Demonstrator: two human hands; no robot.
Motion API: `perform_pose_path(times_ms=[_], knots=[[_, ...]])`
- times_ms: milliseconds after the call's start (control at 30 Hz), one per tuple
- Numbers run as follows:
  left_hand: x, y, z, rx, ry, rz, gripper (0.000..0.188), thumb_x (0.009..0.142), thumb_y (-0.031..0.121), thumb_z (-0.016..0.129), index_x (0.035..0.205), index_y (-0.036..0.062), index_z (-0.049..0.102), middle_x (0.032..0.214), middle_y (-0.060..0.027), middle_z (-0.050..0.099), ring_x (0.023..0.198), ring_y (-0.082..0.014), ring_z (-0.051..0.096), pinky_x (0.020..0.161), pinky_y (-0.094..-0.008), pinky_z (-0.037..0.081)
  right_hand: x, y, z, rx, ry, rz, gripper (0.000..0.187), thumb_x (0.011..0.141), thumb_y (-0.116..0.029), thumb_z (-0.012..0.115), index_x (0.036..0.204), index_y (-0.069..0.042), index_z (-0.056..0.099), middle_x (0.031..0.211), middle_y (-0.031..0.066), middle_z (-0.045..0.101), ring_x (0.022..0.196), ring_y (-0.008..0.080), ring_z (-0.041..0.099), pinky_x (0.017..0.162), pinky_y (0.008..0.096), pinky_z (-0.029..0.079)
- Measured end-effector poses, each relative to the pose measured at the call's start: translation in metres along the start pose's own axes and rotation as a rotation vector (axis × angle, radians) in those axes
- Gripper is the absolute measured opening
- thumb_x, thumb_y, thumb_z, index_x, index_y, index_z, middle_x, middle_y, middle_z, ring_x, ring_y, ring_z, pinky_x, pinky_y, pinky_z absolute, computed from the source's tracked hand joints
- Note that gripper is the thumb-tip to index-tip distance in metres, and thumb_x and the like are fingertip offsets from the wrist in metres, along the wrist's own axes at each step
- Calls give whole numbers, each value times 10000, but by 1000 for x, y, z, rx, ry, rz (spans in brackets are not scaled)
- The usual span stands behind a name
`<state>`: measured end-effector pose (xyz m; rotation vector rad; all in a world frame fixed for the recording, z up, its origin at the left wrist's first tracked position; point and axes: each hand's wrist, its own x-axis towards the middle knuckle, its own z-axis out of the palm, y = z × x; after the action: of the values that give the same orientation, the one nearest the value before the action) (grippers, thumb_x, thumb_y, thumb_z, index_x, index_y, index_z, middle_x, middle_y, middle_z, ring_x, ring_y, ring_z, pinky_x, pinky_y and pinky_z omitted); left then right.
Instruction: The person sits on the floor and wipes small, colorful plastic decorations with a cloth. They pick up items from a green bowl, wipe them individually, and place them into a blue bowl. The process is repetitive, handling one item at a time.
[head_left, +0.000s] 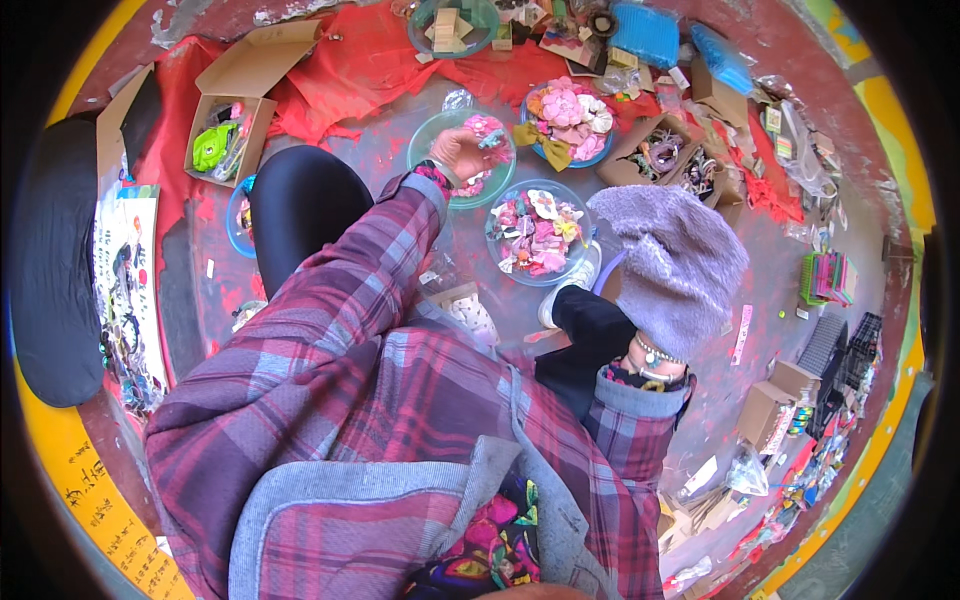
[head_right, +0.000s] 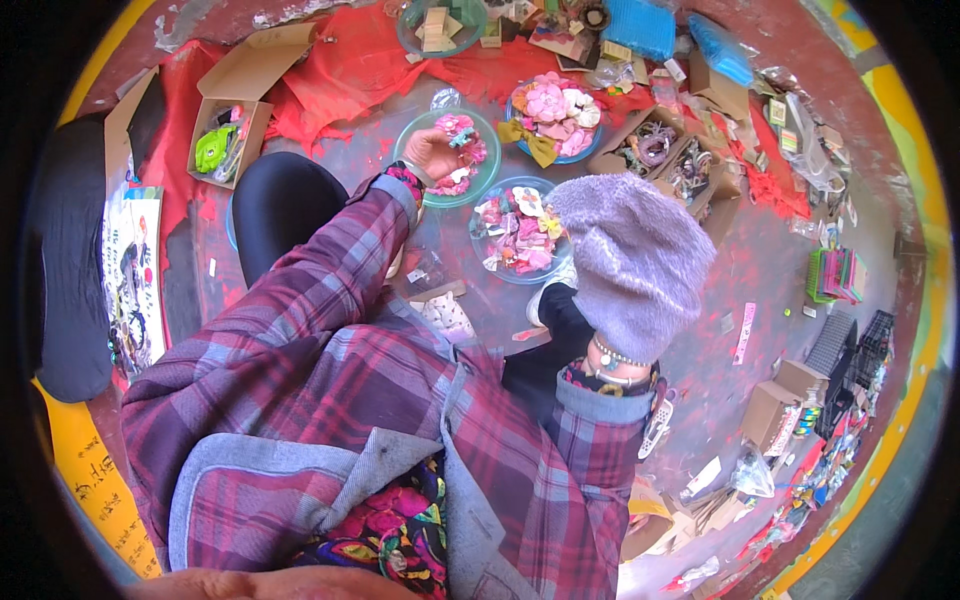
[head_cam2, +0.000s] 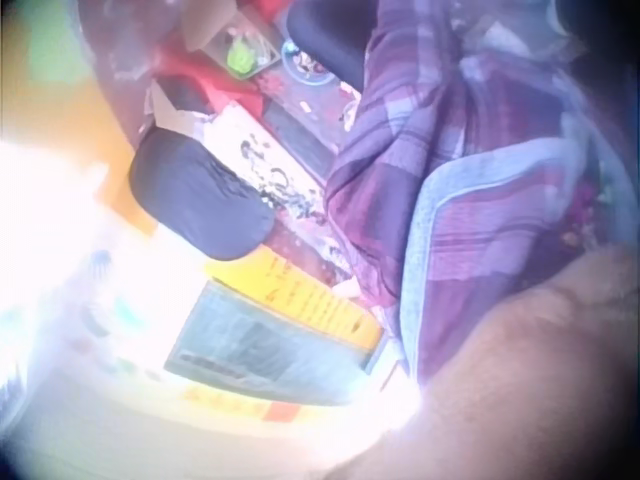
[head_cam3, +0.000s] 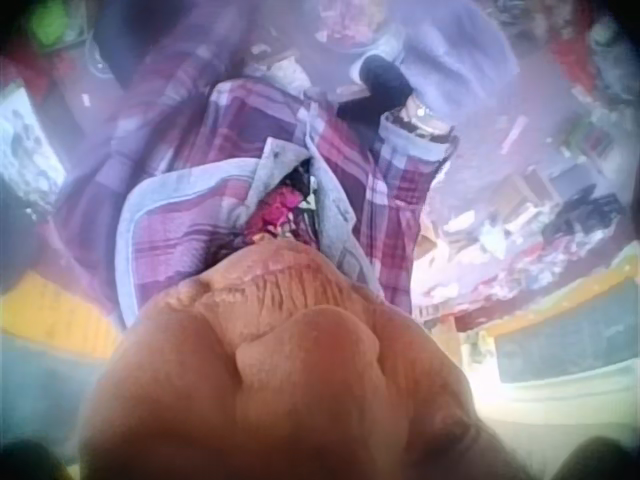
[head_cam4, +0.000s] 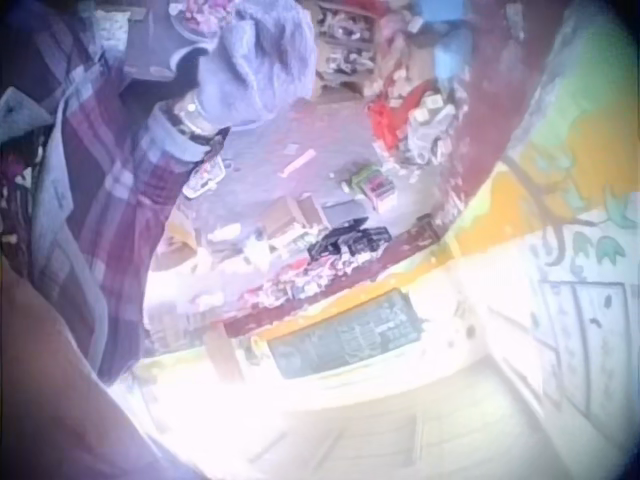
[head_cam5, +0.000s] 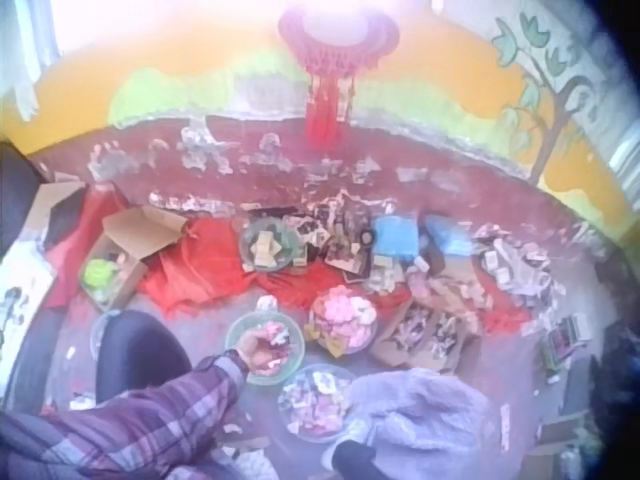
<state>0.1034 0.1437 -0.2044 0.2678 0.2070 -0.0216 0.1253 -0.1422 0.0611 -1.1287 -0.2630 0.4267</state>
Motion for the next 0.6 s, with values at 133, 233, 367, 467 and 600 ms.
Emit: perform_pose_path(times_ms=[133,233,367,467,600], knots=[[-22,-3,77,3,-187,-6,547,675,26,569,1206,-17,443,1136,-236,524,1051,-358,516,894,-452,432,6,4,-17,-86,-73,118,289,785,-24,518,1051,87,511,988,210,602,899,282,607,808,359,490],[-42,-4,118,-23,-259,-29,576,713,64,575,1255,-9,394,1225,-269,446,1106,-370,473,928,-453,411,-3,-6,-9,-347,-294,-101,319,839,-158,431,1018,86,533,989,206,599,918,276,592,835,343,467],[-76,-12,169,-35,-235,-53,578,777,244,636,1240,-11,403,1180,-270,470,1086,-344,493,891,-456,440,13,22,-32,-729,-266,-394,268,746,-73,539,985,45,560,876,123,634,819,221,622,753,305,495],[-93,-21,175,-99,-4,-77,492,820,334,624,1148,-4,484,1054,-186,561,978,-282,557,725,-380,516,1,16,-20,-781,-246,-425,240,686,-31,598,919,23,578,784,64,648,743,171,630,694,263,499],[-138,-33,182,16,123,-55,232,831,135,602,1028,19,565,937,-82,601,869,-189,578,599,-288,505,-42,7,19,-615,-142,-380,179,662,-19,623,834,-4,574,800,42,646,711,145,621,663,248,492]])
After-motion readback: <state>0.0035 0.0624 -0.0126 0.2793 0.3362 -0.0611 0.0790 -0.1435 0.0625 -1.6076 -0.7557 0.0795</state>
